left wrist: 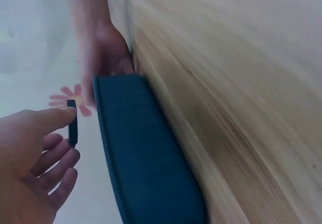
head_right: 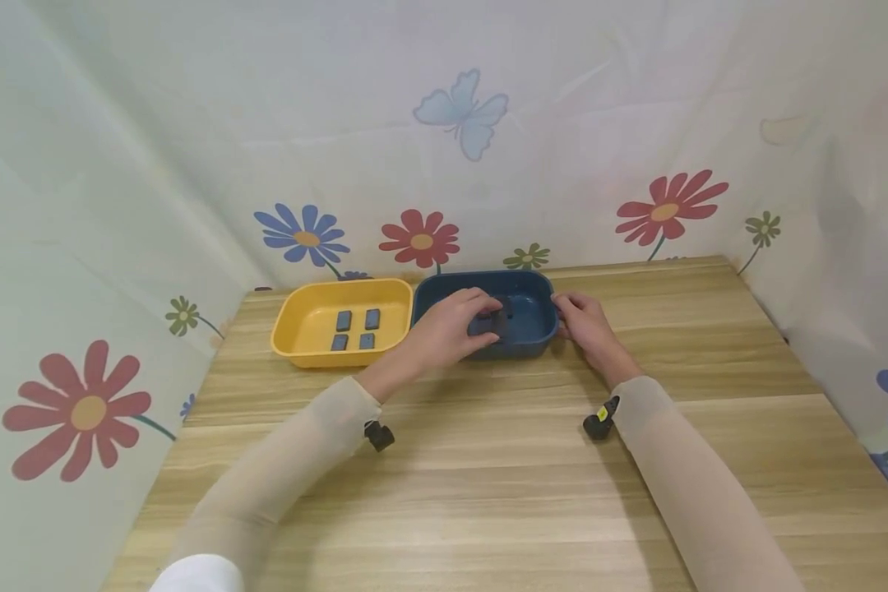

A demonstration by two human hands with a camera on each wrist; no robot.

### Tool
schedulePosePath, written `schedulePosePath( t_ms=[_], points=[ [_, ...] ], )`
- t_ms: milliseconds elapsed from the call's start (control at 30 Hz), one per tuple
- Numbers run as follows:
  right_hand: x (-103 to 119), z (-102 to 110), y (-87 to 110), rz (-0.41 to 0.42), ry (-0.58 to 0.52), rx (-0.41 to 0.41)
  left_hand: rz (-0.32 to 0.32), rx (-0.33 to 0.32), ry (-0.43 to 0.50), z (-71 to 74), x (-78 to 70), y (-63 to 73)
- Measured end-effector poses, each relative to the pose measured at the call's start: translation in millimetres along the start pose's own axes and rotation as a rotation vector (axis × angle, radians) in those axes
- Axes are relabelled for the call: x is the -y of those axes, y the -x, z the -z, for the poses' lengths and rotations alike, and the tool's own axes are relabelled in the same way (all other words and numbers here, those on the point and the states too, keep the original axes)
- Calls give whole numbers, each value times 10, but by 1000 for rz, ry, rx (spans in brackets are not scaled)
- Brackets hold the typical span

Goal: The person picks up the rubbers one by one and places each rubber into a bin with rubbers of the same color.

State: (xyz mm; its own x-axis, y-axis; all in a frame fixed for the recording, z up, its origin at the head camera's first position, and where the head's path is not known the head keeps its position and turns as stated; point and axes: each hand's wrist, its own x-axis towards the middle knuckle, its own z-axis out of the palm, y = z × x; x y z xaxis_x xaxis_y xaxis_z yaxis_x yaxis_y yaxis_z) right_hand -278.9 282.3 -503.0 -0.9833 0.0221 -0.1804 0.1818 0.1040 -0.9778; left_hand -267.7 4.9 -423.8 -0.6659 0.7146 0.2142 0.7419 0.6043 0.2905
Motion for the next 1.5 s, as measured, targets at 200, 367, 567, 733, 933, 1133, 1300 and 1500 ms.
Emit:
schedulePosePath(
  t_ms=[200,367,567,733,933,1133,1300,1500],
  points=[
    [-14,-2,-15,6,-29,3,45,-17,32,-104,201,-146],
    [-18,-4,-30,5,-19,3,86,12,67,-200,344,-254],
    [-19,-31,-42,-8,-14,4,108,51,67,-315,451,-350],
    [-13,-20,-45,-14,-20,-16,74,93,78,-417,478,-421],
    [4,19,-56,-28,-3,-15,70,139,70,-442,471,-498],
    [13,11,-45,-18,-10,-2,72,182,65,-459,499,-536],
    [-11,-17,-53,5,-31,-9,80,185,70,-514,559,-526],
    [-28,-14,-35,13,-53,-25,24,182,64,-594,614,-536]
  ],
)
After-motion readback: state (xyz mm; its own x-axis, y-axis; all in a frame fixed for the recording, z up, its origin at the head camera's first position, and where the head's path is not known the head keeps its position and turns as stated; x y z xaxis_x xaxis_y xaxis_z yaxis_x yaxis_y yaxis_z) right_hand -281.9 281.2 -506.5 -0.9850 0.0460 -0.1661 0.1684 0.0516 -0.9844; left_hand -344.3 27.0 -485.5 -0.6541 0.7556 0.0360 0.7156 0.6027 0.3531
